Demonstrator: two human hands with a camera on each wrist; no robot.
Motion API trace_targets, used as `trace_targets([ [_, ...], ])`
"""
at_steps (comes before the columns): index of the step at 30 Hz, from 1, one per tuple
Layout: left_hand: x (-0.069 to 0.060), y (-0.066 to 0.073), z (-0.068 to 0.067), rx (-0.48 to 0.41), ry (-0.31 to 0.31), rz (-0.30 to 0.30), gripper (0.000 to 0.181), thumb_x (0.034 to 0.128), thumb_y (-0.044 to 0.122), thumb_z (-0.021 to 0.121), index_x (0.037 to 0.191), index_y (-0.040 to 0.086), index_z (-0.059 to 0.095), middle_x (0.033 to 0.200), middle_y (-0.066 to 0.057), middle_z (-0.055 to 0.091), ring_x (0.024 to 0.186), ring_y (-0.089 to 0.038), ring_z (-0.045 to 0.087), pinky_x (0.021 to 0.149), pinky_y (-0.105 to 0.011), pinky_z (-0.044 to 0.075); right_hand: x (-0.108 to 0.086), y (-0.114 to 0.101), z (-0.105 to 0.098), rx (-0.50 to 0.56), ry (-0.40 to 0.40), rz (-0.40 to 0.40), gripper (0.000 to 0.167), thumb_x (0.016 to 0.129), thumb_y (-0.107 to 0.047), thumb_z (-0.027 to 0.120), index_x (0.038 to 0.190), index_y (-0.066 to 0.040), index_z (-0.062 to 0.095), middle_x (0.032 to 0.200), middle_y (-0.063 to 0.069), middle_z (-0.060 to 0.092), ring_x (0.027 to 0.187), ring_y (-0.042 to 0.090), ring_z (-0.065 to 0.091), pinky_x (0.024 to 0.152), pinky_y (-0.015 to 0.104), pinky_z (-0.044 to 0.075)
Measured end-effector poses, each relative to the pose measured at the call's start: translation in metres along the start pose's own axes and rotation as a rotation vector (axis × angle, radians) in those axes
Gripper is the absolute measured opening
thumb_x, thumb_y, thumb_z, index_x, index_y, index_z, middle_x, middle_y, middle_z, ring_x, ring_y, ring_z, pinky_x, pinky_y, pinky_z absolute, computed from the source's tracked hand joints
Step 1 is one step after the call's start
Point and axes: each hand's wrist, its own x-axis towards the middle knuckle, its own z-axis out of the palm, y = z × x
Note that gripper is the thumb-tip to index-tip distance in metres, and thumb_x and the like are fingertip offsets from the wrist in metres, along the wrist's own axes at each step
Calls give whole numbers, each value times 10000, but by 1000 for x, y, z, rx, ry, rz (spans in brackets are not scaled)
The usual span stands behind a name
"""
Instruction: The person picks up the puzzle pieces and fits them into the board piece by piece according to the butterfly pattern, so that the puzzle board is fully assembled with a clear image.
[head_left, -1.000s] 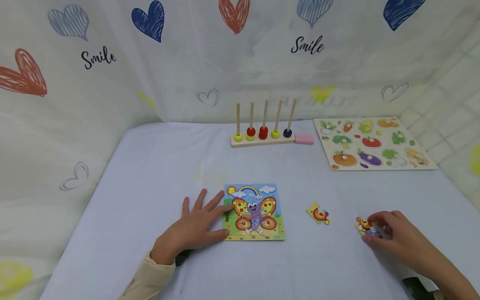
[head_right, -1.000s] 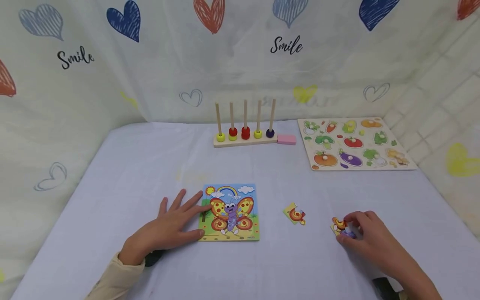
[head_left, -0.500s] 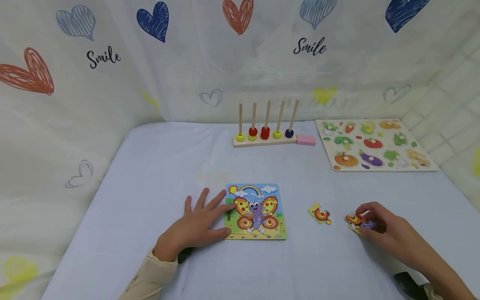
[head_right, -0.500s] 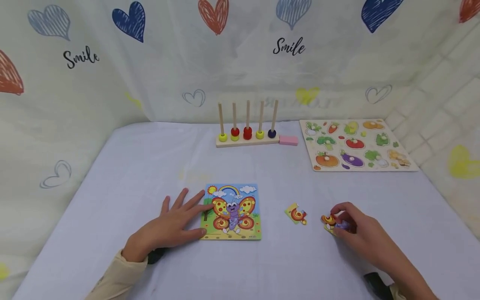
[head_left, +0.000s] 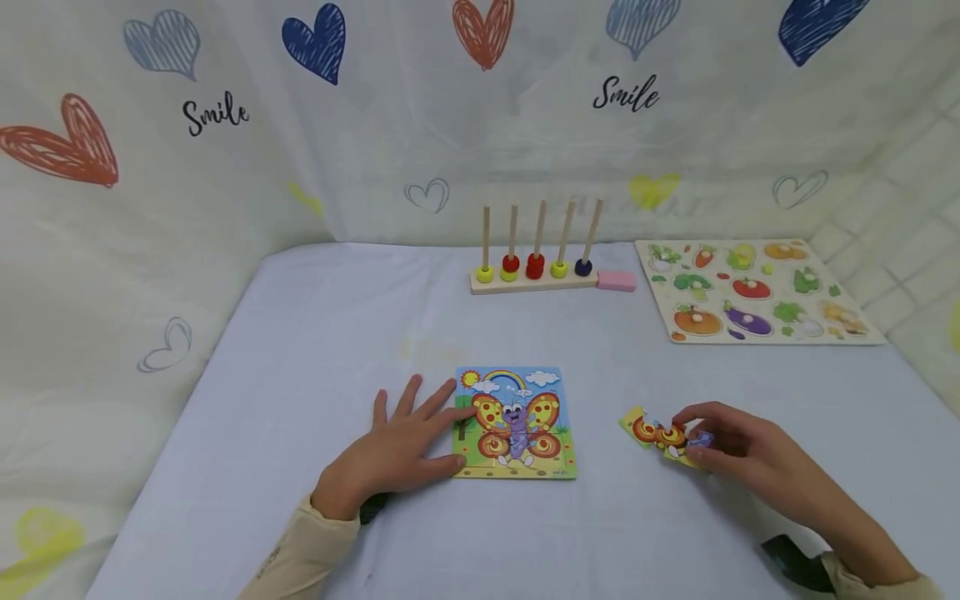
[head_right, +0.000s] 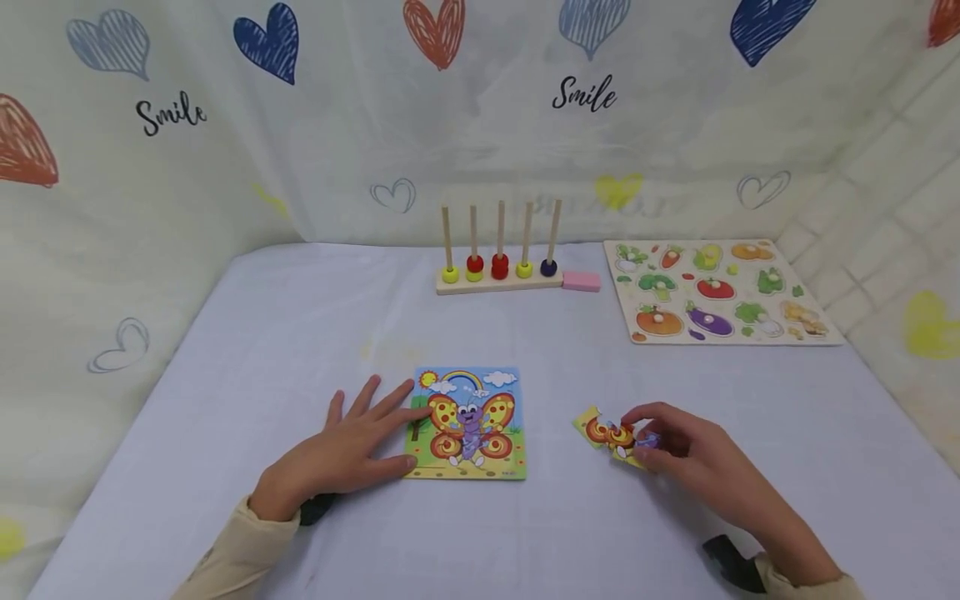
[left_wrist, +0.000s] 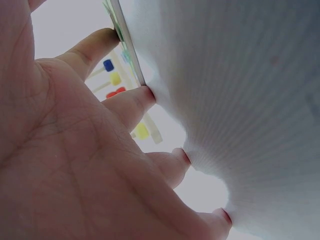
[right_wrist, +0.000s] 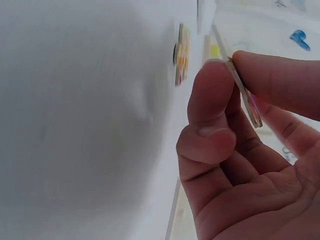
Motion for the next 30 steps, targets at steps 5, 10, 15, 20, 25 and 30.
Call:
trace_targets([
  [5,0,0,0,-5,-4,-2,653,1019,493,696,1619,329,496,1787,-13,183,1622,-455,-35,1164,-802,-51,4,-8,5,111,-32,58,329,1026,-104,738,1344,-75,661,987,95,705,669,230,662,560,308,521],
  [10,0,1,-1,3,-12,-7,662,1018,499,696,1625,345,481,1790,1,172,1623,-451,-38,1168,-798,-46,11,-15,12,159,-39,55,286,1008,-82,755,1261,-35,629,840,84,683,613,249,634,525,314,517],
  [15,0,0,-1,6,-9,0,663,1022,503,692,1628,346,476,1791,2,167,1623,-448,-41,1168,-797,-45,19,-20,18,208,-76,60,264,1015,-84,746,1238,-24,618,854,107,679,644,252,646,547,312,526],
  [20,0,1,-1,2,-7,8,657,1024,493,695,1625,330,485,1790,-12,171,1622,-453,-38,1167,-798,-49,23,-23,23,249,-144,-22,258,1057,-51,669,1304,12,630,991,143,696,736,250,693,622,318,577],
  [25,0,2,-3,4,-10,3,654,1020,485,703,1618,320,497,1788,-18,178,1622,-457,-27,1168,-800,-42,30,-29,31,278,-194,-45,291,1068,-36,642,1349,40,635,1065,153,690,788,239,700,658,324,595],
  [30,0,2,-2,0,-14,-7,647,1019,481,704,1614,321,504,1789,-13,177,1624,-448,-21,1169,-798,-41,37,-38,41,284,-207,-59,282,1052,-13,662,1330,33,644,993,112,698,764,224,690,634,312,577],
])
